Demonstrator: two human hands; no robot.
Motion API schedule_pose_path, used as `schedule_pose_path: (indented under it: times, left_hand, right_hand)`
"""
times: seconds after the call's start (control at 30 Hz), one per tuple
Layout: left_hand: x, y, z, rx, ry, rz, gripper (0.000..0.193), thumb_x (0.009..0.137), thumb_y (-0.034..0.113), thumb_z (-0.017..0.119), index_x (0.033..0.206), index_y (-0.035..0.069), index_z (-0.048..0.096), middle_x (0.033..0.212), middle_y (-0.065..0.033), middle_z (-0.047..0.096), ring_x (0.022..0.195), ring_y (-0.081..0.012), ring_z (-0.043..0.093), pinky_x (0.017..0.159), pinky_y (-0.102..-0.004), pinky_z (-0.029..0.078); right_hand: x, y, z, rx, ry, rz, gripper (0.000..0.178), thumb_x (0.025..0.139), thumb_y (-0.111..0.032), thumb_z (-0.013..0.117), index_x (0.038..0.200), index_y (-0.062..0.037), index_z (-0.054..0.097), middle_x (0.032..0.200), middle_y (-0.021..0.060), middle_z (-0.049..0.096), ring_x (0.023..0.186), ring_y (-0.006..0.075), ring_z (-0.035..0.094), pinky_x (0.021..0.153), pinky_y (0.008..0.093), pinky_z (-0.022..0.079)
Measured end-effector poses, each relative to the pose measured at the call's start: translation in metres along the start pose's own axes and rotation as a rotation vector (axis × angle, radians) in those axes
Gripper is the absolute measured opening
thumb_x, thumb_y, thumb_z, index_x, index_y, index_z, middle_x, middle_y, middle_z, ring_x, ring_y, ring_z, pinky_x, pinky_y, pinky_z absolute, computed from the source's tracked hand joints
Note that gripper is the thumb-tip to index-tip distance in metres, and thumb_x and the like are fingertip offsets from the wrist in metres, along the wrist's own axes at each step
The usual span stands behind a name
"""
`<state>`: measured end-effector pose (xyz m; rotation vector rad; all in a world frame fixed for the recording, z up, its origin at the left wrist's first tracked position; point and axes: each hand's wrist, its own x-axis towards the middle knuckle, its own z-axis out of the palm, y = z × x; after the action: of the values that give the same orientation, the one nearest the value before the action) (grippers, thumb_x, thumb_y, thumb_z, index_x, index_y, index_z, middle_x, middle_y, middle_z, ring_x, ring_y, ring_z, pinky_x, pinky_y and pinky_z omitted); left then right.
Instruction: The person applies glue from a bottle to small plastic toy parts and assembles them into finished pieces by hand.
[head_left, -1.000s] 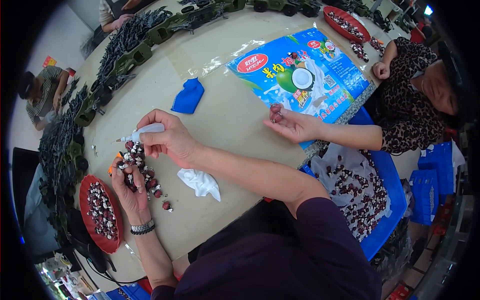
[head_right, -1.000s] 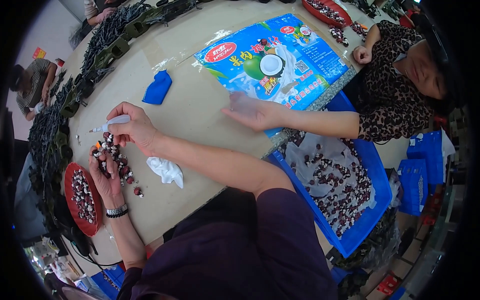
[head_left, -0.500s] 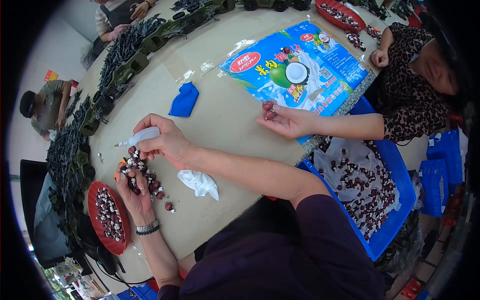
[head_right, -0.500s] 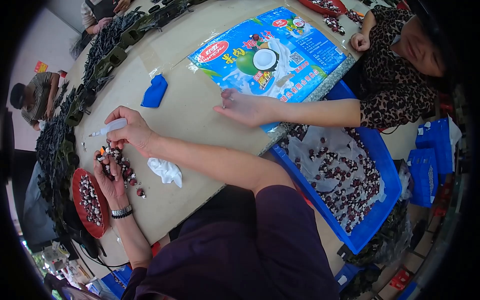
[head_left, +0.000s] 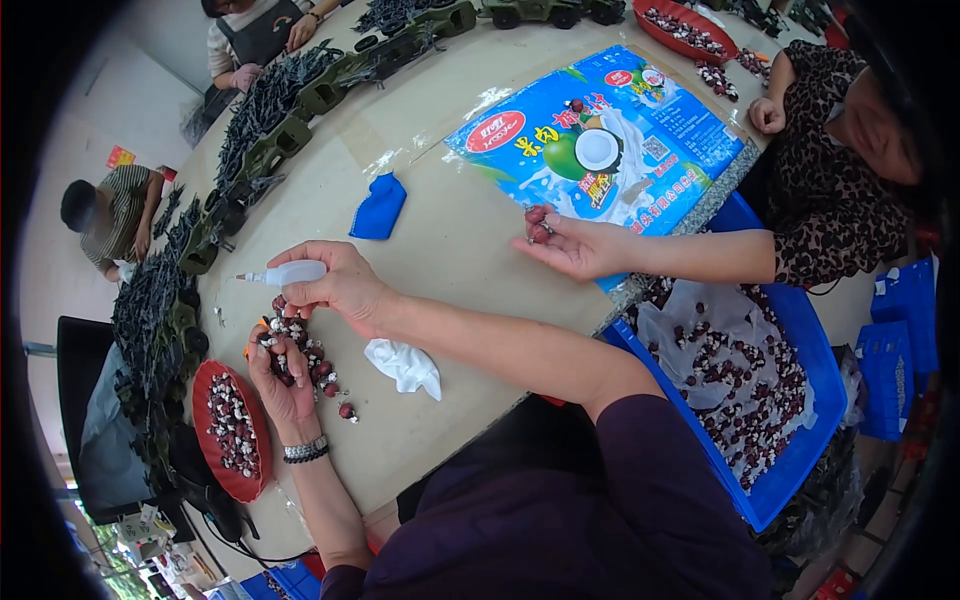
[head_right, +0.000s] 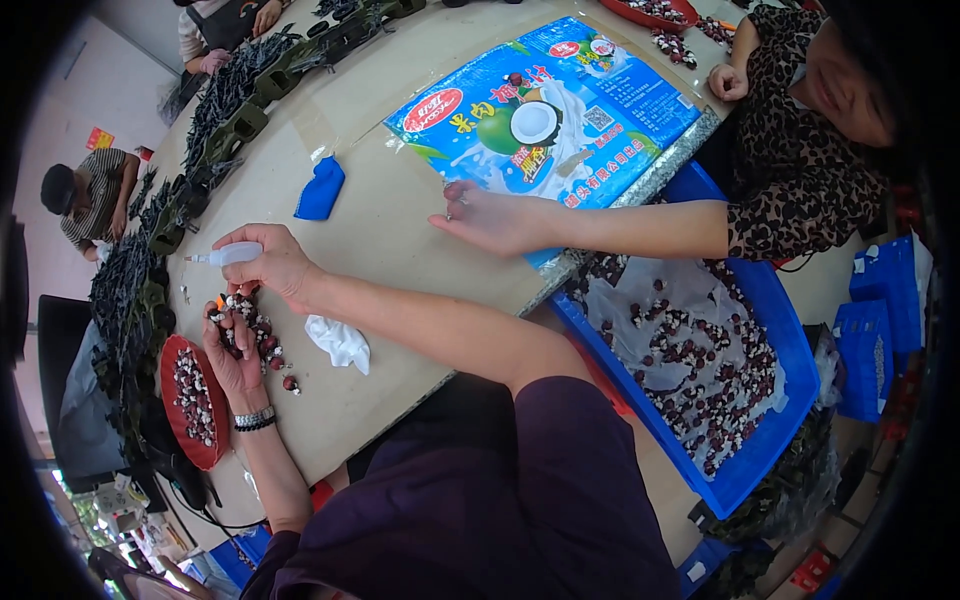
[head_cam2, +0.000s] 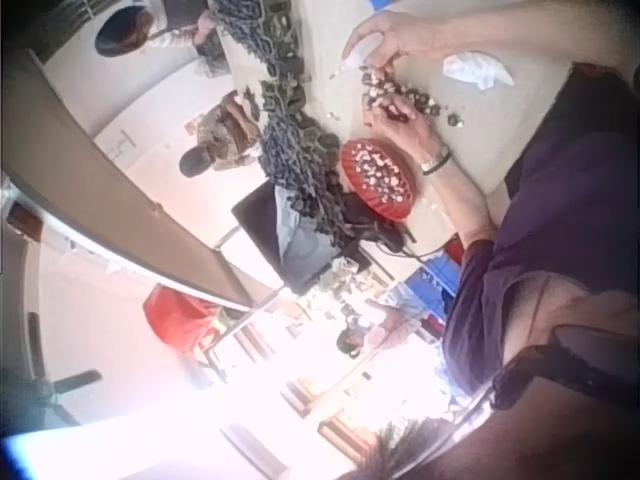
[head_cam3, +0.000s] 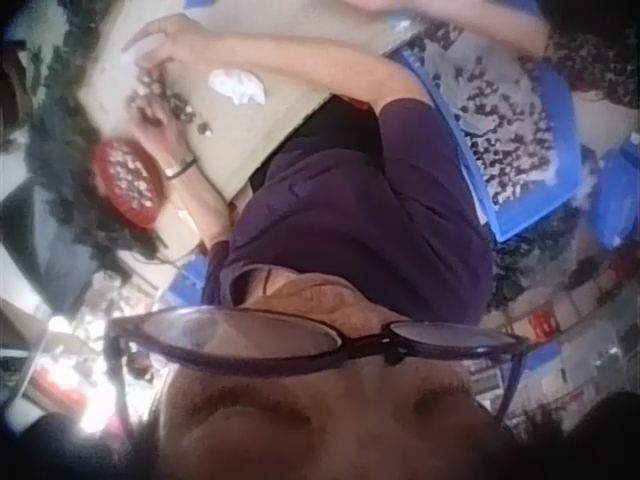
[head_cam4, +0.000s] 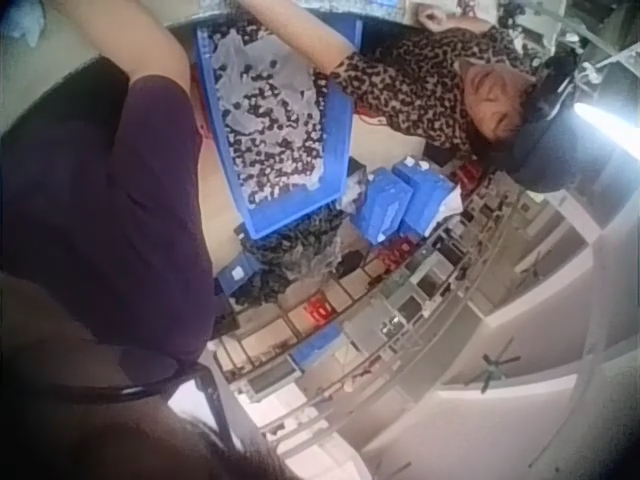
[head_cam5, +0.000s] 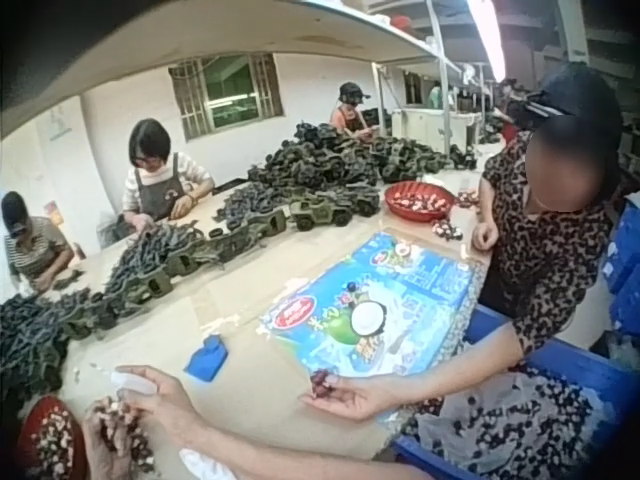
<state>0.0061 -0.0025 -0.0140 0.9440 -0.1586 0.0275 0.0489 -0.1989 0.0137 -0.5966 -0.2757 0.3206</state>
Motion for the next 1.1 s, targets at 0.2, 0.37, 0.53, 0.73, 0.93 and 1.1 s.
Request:
schedule_pose_path:
  times: [0.2, 0.37, 0.53, 0.73, 0.93, 1.1]
  left_hand:
    - [0.0, 0.001, 0.0, -0.004, -0.005, -0.002, 0.03, 0.091, 0.015, 0.059, 0.116, 0.001, 0.047, 0.083, -0.0056, 0.056, 0.053, -0.012, 0.049, 0.037, -0.0189, 0.039]
    - [0.0, 0.0, 0.0, 0.0, 0.0, -0.017, 0.031, 0.089, 0.014, 0.06, 0.115, 0.003, 0.048, 0.084, -0.006, 0.053, 0.055, -0.0123, 0.047, 0.039, -0.0189, 0.039]
    - [0.0, 0.001, -0.001, -0.004, -0.03, -0.02, 0.031, 0.089, 0.016, 0.061, 0.115, 0.003, 0.049, 0.084, -0.0059, 0.054, 0.055, -0.0117, 0.047, 0.039, -0.0187, 0.039]
    - [0.0, 0.0, -0.002, 0.022, -0.006, -0.013, 0.03, 0.09, 0.017, 0.06, 0.116, 0.004, 0.05, 0.085, -0.0055, 0.055, 0.055, -0.012, 0.049, 0.04, -0.0191, 0.04]
    - [0.0, -0.001, 0.002, 0.014, 0.028, -0.012, 0.029, 0.092, 0.019, 0.057, 0.113, 0.0, 0.049, 0.082, -0.005, 0.055, 0.052, -0.0112, 0.05, 0.038, -0.0194, 0.04]
    - [-0.003, 0.001, 0.003, -0.014, 0.052, -0.002, 0.029, 0.092, 0.019, 0.058, 0.113, 0.001, 0.05, 0.079, -0.0052, 0.056, 0.053, -0.0118, 0.05, 0.038, -0.0198, 0.039]
  right_hand:
    - [-0.001, 0.0, 0.001, -0.014, -0.003, 0.012, 0.029, 0.082, 0.002, 0.064, 0.11, 0.0006, 0.059, 0.085, 0.0113, 0.066, 0.073, 0.0147, 0.065, 0.062, 0.025, 0.049]
    - [-0.002, -0.001, 0.002, -0.041, -0.019, 0.001, 0.027, 0.083, 0.0, 0.065, 0.107, -0.0008, 0.052, 0.088, 0.0117, 0.065, 0.074, 0.0172, 0.066, 0.063, 0.0277, 0.053]
    - [-0.006, -0.006, 0.009, -0.079, -0.063, -0.012, 0.036, 0.082, -0.003, 0.066, 0.109, -0.0036, 0.042, 0.089, 0.0106, 0.062, 0.075, 0.0184, 0.067, 0.057, 0.0275, 0.053]
    - [-0.006, 0.001, 0.015, -0.202, -0.075, -0.028, 0.04, 0.081, -0.004, 0.065, 0.11, -0.0039, 0.038, 0.086, 0.0089, 0.059, 0.067, 0.0142, 0.064, 0.051, 0.0246, 0.05]
    - [-0.012, -0.036, 0.047, -0.582, -0.04, -0.217, 0.029, 0.081, -0.002, 0.064, 0.101, -0.0019, 0.044, 0.082, 0.0081, 0.06, 0.063, 0.0107, 0.061, 0.051, 0.0243, 0.049]
    - [-0.043, -0.091, 0.056, -1.007, 0.106, -0.391, 0.023, 0.08, 0.001, 0.063, 0.095, -0.0016, 0.046, 0.083, 0.0067, 0.065, 0.065, 0.01, 0.061, 0.054, 0.0257, 0.051]
